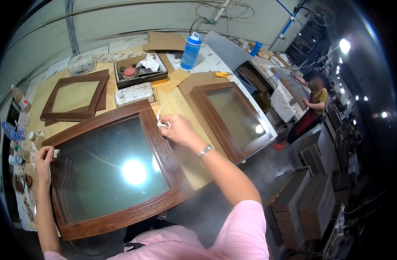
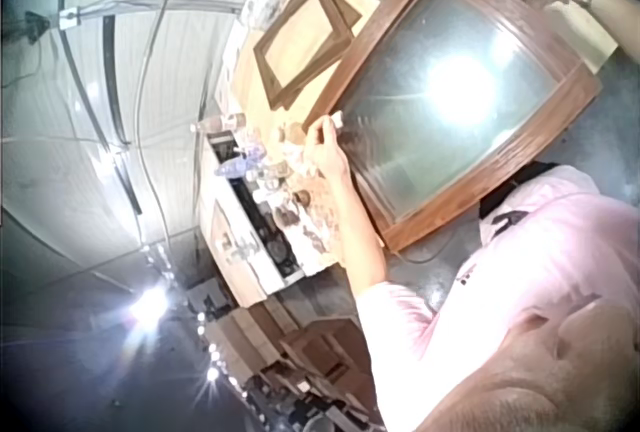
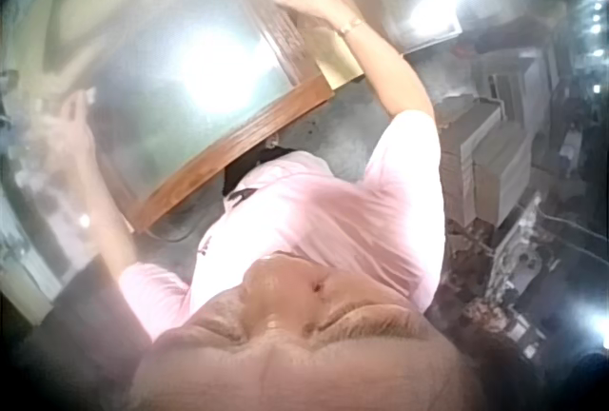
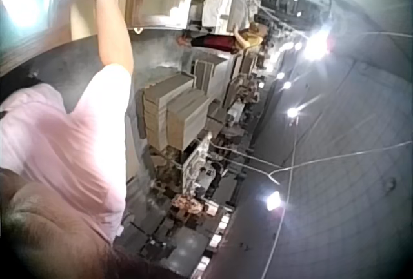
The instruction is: The person wipes a glass pane within a wooden frame using a cloth and liquid, turns the frame over to clean different sides, and uses a screwdriver to tighten a screw on the corner.
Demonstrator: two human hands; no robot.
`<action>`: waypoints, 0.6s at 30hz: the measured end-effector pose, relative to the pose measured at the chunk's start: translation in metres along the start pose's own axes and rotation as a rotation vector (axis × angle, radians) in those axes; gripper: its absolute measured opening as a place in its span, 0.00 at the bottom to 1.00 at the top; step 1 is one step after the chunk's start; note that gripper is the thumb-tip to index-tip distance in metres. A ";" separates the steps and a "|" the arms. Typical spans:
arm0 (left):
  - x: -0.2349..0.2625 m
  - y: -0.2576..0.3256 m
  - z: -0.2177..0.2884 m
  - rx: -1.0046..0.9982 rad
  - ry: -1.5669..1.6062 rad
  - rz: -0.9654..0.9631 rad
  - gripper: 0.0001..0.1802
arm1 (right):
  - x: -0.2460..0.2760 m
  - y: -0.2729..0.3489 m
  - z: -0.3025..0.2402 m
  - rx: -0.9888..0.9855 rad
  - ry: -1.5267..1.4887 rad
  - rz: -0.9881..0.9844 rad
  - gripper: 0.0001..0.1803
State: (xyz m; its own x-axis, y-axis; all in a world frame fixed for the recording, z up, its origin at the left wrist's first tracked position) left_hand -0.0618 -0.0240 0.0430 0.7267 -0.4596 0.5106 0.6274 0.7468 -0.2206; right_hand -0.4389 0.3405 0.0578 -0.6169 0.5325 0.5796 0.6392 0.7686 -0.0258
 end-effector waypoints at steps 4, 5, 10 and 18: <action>0.002 0.001 -0.001 -0.006 0.013 -0.001 0.08 | -0.001 -0.005 -0.014 -0.016 0.121 -0.120 0.19; 0.002 0.001 0.001 -0.013 0.019 -0.004 0.08 | -0.001 -0.006 -0.015 -0.003 0.141 -0.139 0.20; 0.001 0.001 0.003 -0.018 0.034 -0.009 0.08 | -0.001 -0.012 -0.024 -0.010 0.215 -0.176 0.19; 0.001 0.000 0.000 -0.009 0.021 -0.007 0.08 | -0.002 -0.017 -0.023 0.006 0.235 -0.204 0.18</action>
Point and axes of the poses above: each hand's wrist, its own y-axis away from the middle knuckle, its own x-axis out of the back of the hand, z = x × y, the point moved 9 cm from there along -y, towards the middle knuckle, and after that the axes turned 11 degrees about -y, right-handed, at the moved point
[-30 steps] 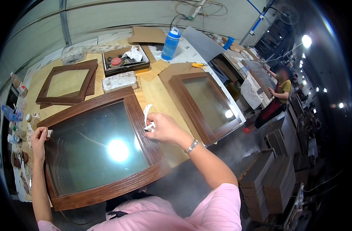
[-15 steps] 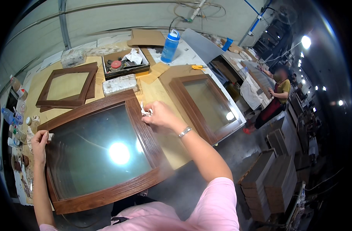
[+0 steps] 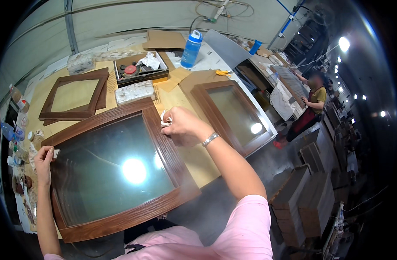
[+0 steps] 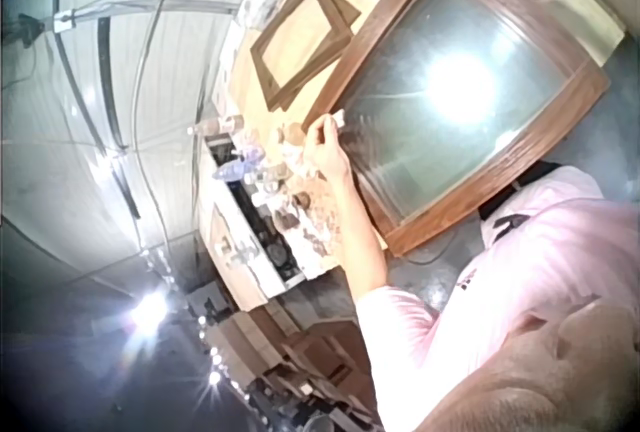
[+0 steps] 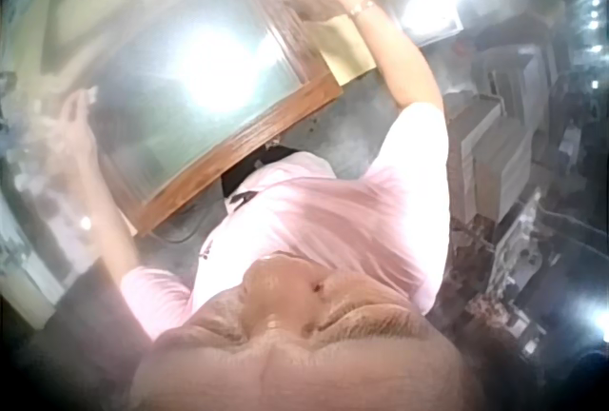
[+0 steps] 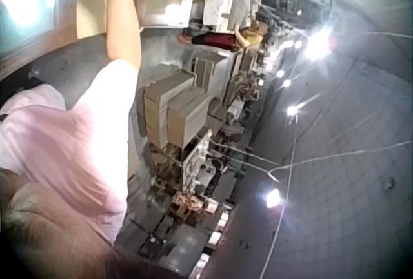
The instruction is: The person wipes a glass pane within a wooden frame using a cloth and liquid, turns the frame over to clean different sides, and uses a screwdriver to tighten a screw on the corner.
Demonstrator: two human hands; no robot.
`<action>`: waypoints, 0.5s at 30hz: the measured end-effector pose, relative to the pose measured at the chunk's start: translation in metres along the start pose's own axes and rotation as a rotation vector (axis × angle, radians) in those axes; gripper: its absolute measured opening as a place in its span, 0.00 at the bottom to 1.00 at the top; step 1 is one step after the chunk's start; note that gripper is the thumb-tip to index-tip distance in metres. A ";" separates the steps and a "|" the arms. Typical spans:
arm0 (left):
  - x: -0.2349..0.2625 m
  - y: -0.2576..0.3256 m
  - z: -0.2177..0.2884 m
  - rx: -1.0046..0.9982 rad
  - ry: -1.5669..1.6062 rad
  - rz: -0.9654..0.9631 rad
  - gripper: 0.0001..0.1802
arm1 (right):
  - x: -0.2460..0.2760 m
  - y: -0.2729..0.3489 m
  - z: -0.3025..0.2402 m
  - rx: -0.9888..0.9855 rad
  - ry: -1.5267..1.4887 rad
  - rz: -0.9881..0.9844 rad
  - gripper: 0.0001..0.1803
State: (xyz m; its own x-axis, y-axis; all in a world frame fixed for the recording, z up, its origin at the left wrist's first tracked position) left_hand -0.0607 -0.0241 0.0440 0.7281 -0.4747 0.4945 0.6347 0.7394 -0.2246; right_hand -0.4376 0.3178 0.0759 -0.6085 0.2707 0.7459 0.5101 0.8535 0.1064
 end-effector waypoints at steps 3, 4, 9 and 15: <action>0.000 -0.002 -0.002 -0.011 0.001 -0.012 0.08 | 0.000 0.001 0.000 -0.016 0.011 0.015 0.18; 0.000 -0.002 -0.003 -0.014 -0.003 -0.020 0.07 | -0.001 -0.002 0.007 -0.020 0.000 0.021 0.18; -0.002 -0.002 -0.001 -0.009 0.005 -0.018 0.07 | 0.001 0.002 0.005 -0.002 0.011 0.065 0.16; 0.000 -0.002 0.000 -0.010 0.016 -0.024 0.07 | 0.001 0.002 -0.003 -0.087 0.040 -0.002 0.17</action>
Point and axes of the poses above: each hand's wrist, its own y-axis away from the middle knuckle, its own x-axis out of the back of the hand, z = x × y, the point moved 9 cm from there along -y, towards the middle knuckle, and after that the axes turned 11 degrees about -y, right-handed, at the moved point
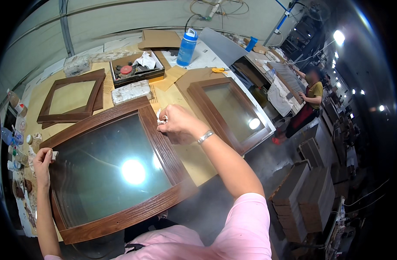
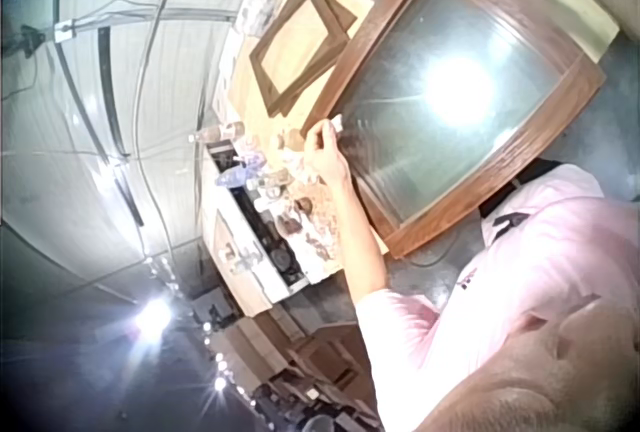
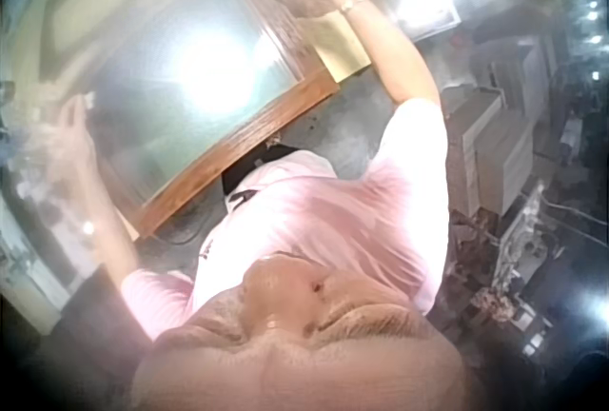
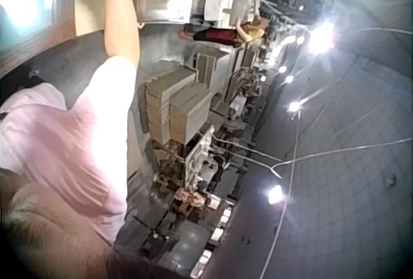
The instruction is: The person wipes a glass pane within a wooden frame using a cloth and liquid, turns the frame over to clean different sides, and uses a screwdriver to tighten a screw on the corner.
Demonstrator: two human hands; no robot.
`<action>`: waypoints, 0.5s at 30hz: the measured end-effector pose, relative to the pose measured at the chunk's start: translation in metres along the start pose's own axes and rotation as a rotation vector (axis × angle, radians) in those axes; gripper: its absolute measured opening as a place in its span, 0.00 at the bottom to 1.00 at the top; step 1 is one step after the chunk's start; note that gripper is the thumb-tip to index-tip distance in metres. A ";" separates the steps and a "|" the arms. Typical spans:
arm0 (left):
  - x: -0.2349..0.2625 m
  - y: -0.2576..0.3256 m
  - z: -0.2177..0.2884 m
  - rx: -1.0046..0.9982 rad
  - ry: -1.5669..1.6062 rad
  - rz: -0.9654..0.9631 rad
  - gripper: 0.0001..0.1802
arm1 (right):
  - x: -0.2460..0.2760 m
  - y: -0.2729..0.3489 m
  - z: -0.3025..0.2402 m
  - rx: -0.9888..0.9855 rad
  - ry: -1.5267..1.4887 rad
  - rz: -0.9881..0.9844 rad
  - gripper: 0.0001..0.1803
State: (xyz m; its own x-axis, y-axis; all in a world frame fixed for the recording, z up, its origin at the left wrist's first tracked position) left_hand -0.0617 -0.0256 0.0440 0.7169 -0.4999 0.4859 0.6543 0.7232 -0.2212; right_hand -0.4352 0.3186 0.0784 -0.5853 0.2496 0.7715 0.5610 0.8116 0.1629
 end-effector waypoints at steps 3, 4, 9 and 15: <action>-0.001 0.000 0.000 -0.006 -0.004 -0.004 0.07 | -0.001 -0.002 0.004 0.004 -0.013 0.000 0.17; 0.000 0.000 0.000 -0.006 -0.005 -0.002 0.07 | 0.000 0.000 0.001 0.013 0.002 0.001 0.17; -0.003 -0.002 0.000 -0.016 -0.003 -0.010 0.08 | 0.008 0.005 0.009 0.120 -0.038 0.178 0.15; 0.000 0.002 0.002 0.005 -0.041 0.014 0.08 | -0.010 0.065 -0.031 0.259 0.091 0.071 0.23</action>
Point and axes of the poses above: each hand's wrist, its own y-axis away from the middle knuckle, its own x-axis out of the back of the hand, z = x × y, the point moved 9 cm from there along -y, towards the middle knuckle, and after that the axes turned 11 degrees about -y, right-handed, at the moved point
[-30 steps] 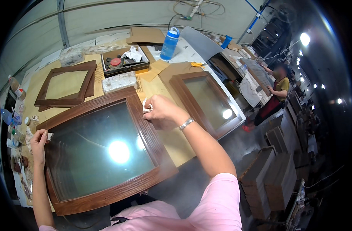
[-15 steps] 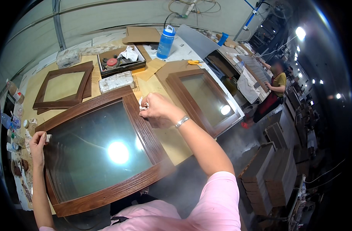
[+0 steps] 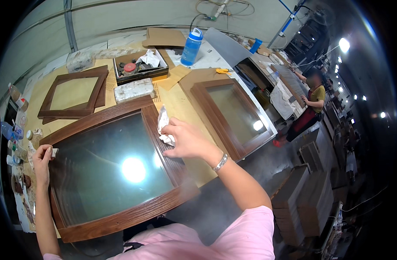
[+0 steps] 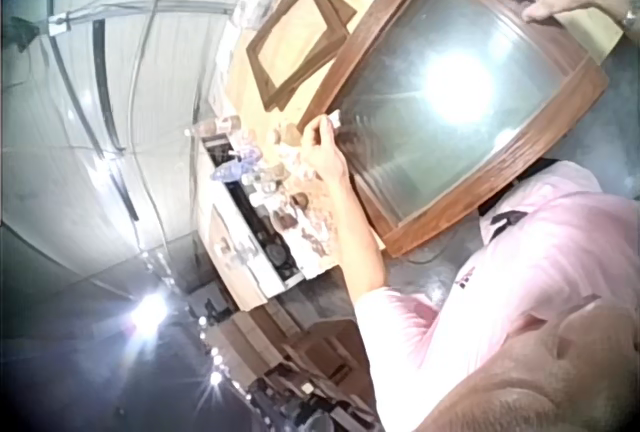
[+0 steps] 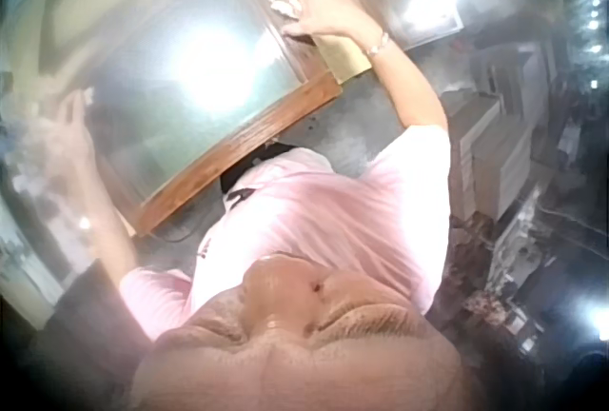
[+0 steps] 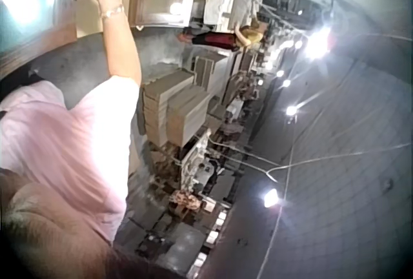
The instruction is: The person wipes a glass pane within a wooden frame using a cloth and liquid, turns the frame over to clean different sides, and uses a screwdriver to tighten a screw on the corner.
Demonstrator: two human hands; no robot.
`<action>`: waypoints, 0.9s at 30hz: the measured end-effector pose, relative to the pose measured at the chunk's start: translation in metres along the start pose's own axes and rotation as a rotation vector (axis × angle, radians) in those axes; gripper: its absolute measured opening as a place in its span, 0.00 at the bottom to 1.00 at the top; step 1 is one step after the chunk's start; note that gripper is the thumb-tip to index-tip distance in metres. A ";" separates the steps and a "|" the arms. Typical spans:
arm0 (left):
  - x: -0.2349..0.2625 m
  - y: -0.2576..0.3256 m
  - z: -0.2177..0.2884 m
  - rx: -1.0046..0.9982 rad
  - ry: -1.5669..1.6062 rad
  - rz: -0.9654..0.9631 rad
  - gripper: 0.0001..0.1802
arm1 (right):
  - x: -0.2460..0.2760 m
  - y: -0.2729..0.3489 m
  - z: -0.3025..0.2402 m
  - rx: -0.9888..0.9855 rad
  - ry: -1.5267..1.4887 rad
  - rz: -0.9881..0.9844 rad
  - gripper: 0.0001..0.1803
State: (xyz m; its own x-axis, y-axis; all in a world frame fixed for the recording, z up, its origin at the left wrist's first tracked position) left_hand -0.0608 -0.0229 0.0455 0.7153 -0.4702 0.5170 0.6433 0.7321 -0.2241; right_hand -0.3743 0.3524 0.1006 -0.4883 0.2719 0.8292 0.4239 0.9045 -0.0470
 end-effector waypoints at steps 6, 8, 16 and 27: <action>-0.002 -0.003 -0.007 -0.008 0.014 -0.022 0.08 | -0.005 0.001 0.019 -0.025 -0.143 -0.031 0.26; 0.000 -0.003 -0.007 -0.002 0.009 -0.009 0.08 | -0.007 0.001 0.020 -0.031 -0.162 -0.042 0.26; 0.000 -0.003 -0.006 0.002 0.009 0.007 0.08 | -0.007 0.000 0.025 -0.062 -0.184 -0.044 0.26; 0.001 -0.003 -0.009 0.002 0.012 0.002 0.08 | -0.008 0.003 0.022 -0.094 -0.210 -0.025 0.27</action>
State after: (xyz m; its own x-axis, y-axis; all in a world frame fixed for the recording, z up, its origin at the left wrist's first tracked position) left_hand -0.0598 -0.0303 0.0389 0.7198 -0.4746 0.5065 0.6413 0.7341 -0.2235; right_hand -0.3858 0.3606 0.0816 -0.6435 0.3215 0.6946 0.4743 0.8798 0.0322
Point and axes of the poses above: each hand's wrist, its own y-axis away from the middle knuckle, its own x-axis out of the back of the hand, z = x × y, the point moved 9 cm from there along -y, towards the middle knuckle, and after that the axes turned 11 degrees about -y, right-handed, at the moved point
